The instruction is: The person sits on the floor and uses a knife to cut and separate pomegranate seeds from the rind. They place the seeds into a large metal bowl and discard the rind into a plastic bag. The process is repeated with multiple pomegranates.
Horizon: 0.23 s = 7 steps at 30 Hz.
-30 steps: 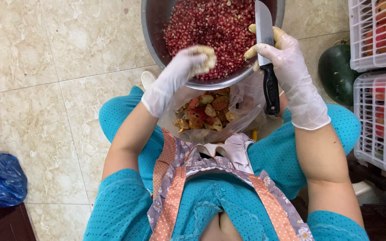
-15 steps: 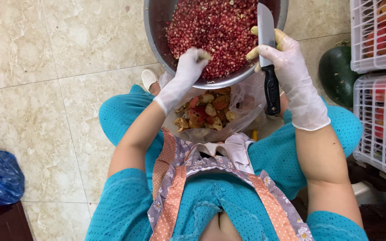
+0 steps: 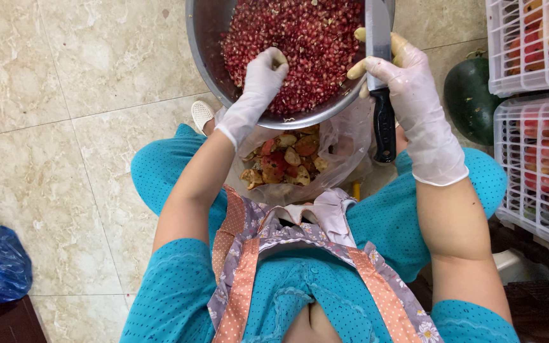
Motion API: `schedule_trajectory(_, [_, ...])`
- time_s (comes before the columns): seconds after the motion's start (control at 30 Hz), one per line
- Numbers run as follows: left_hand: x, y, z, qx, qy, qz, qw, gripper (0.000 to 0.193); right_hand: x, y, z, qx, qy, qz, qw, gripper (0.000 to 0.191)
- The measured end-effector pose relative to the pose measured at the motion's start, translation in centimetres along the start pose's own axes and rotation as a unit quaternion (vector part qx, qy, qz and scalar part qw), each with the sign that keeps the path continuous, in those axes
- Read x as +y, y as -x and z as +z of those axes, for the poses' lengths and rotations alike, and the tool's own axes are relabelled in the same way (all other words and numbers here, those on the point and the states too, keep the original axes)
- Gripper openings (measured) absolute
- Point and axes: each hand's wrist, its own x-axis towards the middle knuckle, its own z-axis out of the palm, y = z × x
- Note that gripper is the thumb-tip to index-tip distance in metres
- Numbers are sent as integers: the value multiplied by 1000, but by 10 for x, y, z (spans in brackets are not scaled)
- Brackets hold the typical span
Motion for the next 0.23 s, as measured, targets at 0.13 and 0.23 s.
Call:
schedule_trajectory(0.13, [0, 20, -17, -80, 145, 28, 986, 16, 3, -1, 0, -2, 4, -7, 1000, 44])
schedule_trajectory(0.23, [4, 39, -27, -191, 40, -7, 981, 18, 8, -2, 2, -9, 22, 8, 1000, 43])
